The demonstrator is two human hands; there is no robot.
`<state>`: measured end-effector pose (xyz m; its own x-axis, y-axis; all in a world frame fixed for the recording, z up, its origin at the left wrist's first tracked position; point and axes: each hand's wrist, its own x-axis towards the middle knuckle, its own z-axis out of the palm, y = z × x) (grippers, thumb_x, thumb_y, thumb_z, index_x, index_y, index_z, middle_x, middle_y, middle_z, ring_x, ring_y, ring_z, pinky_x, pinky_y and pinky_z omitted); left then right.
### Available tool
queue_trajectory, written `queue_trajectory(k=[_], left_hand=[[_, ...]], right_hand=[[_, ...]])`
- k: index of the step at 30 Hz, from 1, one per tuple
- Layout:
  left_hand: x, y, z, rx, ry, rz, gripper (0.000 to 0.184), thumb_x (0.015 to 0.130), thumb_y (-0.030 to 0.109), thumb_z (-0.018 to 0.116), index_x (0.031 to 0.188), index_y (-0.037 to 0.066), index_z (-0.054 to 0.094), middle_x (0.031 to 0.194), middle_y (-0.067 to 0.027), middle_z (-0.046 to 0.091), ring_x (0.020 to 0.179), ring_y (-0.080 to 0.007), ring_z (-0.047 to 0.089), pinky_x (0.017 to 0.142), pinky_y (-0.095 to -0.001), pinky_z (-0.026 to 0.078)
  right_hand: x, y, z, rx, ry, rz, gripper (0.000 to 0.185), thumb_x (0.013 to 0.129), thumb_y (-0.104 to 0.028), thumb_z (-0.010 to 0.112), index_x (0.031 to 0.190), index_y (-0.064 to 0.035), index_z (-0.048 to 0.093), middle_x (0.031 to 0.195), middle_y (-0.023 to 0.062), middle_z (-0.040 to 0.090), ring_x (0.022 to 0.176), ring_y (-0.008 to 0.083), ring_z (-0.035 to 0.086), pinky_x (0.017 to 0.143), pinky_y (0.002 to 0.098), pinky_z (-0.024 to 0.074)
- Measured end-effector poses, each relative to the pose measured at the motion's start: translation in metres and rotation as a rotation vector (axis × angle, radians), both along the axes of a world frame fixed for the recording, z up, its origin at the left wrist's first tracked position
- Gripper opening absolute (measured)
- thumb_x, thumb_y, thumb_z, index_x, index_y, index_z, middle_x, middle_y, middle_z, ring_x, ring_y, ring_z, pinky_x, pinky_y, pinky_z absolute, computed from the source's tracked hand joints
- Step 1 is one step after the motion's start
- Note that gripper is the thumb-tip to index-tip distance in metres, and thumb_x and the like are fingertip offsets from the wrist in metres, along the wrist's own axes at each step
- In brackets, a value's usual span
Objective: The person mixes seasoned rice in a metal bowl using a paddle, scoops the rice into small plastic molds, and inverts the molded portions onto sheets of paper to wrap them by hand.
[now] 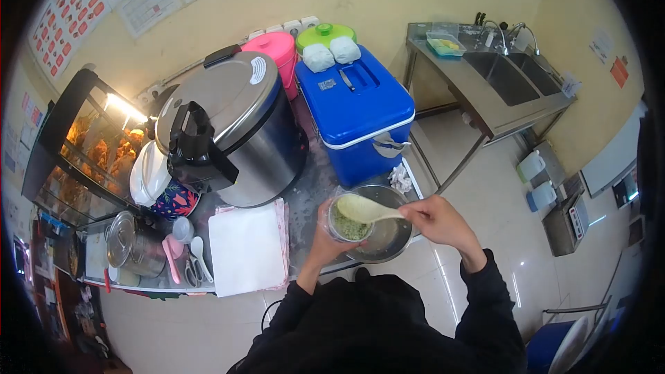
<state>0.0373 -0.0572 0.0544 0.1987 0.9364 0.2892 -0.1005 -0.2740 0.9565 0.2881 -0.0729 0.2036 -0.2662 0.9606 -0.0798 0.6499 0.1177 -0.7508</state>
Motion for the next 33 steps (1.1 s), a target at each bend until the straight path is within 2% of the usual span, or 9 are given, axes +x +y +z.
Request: queue_trajectory(k=[3, 9, 12, 15, 18, 21, 24, 27, 33], left_hand=[[0.0, -0.005, -0.002, 0.009, -0.028, 0.048, 0.111, 0.053, 0.01, 0.096, 0.14, 0.005, 0.027, 0.135, -0.0124, 0.046, 0.128, -0.0236, 0.047, 0.109, -0.0379, 0.039], [-0.005, -0.007, -0.011, 0.026, -0.035, 0.138, 0.113, 0.054, 0.011, 0.096, 0.141, 0.004, 0.024, 0.135, -0.0125, 0.045, 0.127, -0.0236, 0.048, 0.107, -0.0368, 0.042], [-0.015, -0.004, -0.014, 0.049, 0.021, 0.221, 0.108, 0.056, 0.011, 0.095, 0.14, 0.004, 0.027, 0.133, -0.0131, 0.049, 0.123, -0.024, 0.052, 0.104, -0.0365, 0.044], [-0.047, -0.002, -0.048, -0.193, 0.01, 0.252, 0.099, 0.059, 0.008, 0.093, 0.139, 0.002, 0.034, 0.129, -0.0123, 0.054, 0.119, -0.0241, 0.056, 0.102, -0.0357, 0.047], [-0.059, -0.007, -0.045, -0.39, -0.283, 0.189, 0.087, 0.064, 0.002, 0.088, 0.137, 0.002, 0.041, 0.127, -0.0112, 0.058, 0.116, -0.0238, 0.058, 0.1, -0.0369, 0.049], [-0.056, -0.012, -0.067, -0.582, -0.576, -0.014, 0.081, 0.073, -0.003, 0.079, 0.142, 0.007, 0.037, 0.134, -0.0129, 0.053, 0.118, -0.0298, 0.059, 0.094, -0.0449, 0.054], [-0.05, -0.011, -0.09, -0.495, -0.477, 0.045, 0.076, 0.077, -0.005, 0.074, 0.142, 0.01, 0.037, 0.135, -0.0138, 0.053, 0.12, -0.0323, 0.057, 0.091, -0.0502, 0.055], [-0.048, -0.01, -0.061, -0.648, -0.649, 0.06, 0.076, 0.072, -0.011, 0.076, 0.138, 0.006, 0.043, 0.131, -0.01, 0.056, 0.119, -0.0246, 0.058, 0.099, -0.0391, 0.051], [-0.045, -0.016, -0.069, -0.662, -0.653, 0.063, 0.075, 0.074, -0.013, 0.074, 0.138, 0.007, 0.042, 0.132, -0.0101, 0.055, 0.119, -0.0247, 0.058, 0.096, -0.0399, 0.054]], right_hand=[[-0.007, -0.001, -0.056, 0.122, 0.253, 0.144, 0.02, 0.088, -0.008, 0.056, 0.099, -0.0032, 0.072, 0.061, 0.0153, 0.058, 0.052, 0.0194, 0.052, 0.053, 0.0349, 0.0413], [-0.014, -0.005, -0.07, -0.009, 0.344, -0.055, 0.019, 0.091, -0.009, 0.056, 0.099, -0.0004, 0.071, 0.058, 0.0117, 0.05, 0.058, 0.009, 0.046, 0.053, 0.032, 0.0388], [-0.014, -0.002, -0.075, 0.051, 0.306, 0.063, 0.021, 0.092, -0.012, 0.057, 0.1, 0.0008, 0.071, 0.059, 0.0124, 0.057, 0.056, 0.0139, 0.054, 0.054, 0.0338, 0.0424], [-0.004, 0.001, -0.051, -0.027, 0.097, -0.2, 0.022, 0.09, -0.006, 0.056, 0.107, -0.0009, 0.07, 0.068, 0.0116, 0.066, 0.07, 0.0196, 0.067, 0.065, 0.0343, 0.0528], [-0.003, 0.008, -0.104, 0.215, -0.613, -0.121, 0.026, 0.084, -0.001, 0.054, 0.103, -0.0033, 0.072, 0.08, 0.0163, 0.068, 0.075, 0.0277, 0.069, 0.066, 0.04, 0.0555], [-0.03, 0.019, -0.158, 0.127, -0.737, -0.016, 0.028, 0.078, -0.001, 0.055, 0.099, -0.0075, 0.073, 0.094, 0.0156, 0.068, 0.081, 0.031, 0.069, 0.065, 0.0415, 0.0563], [-0.053, -0.007, -0.149, 0.318, -0.662, 0.162, 0.029, 0.076, -0.004, 0.058, 0.099, -0.0123, 0.074, 0.103, 0.0086, 0.068, 0.083, 0.0296, 0.069, 0.066, 0.0403, 0.0562], [-0.028, -0.018, -0.124, 0.373, -0.572, 0.246, 0.019, 0.073, -0.005, 0.062, 0.087, -0.0119, 0.073, 0.092, 0.0074, 0.066, 0.082, 0.0289, 0.068, 0.063, 0.0431, 0.0556], [0.004, 0.026, -0.096, 0.245, -0.611, 0.113, 0.033, 0.076, -0.004, 0.059, 0.103, -0.0162, 0.074, 0.103, 0.0034, 0.068, 0.085, 0.0271, 0.068, 0.068, 0.0406, 0.0548]])
